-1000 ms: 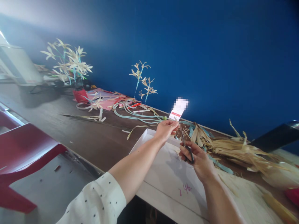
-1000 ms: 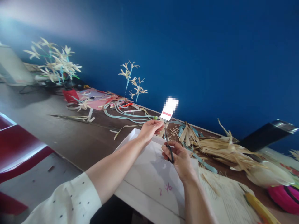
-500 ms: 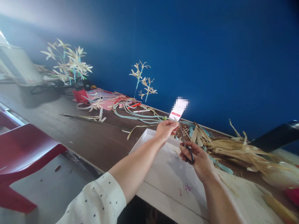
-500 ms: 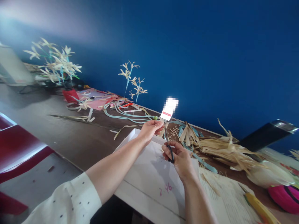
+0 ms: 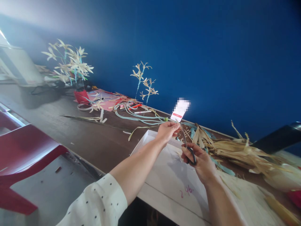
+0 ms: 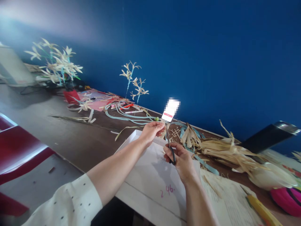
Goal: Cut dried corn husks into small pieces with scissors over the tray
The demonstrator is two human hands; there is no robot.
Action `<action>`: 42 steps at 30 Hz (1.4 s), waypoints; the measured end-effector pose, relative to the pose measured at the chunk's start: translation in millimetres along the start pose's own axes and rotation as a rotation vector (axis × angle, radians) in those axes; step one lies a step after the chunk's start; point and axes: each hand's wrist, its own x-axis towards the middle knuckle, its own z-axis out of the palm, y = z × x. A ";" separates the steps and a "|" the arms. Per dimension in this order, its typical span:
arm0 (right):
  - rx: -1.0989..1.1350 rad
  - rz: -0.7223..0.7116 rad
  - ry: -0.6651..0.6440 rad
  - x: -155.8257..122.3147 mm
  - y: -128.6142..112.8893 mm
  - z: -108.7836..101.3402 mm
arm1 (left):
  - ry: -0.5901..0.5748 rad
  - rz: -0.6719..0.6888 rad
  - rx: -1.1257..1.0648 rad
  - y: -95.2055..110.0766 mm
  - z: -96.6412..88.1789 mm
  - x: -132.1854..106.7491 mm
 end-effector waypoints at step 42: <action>-0.016 0.015 0.071 3.1 2.6 -2.1 | -0.022 0.008 0.014 -2.6 -0.8 3.4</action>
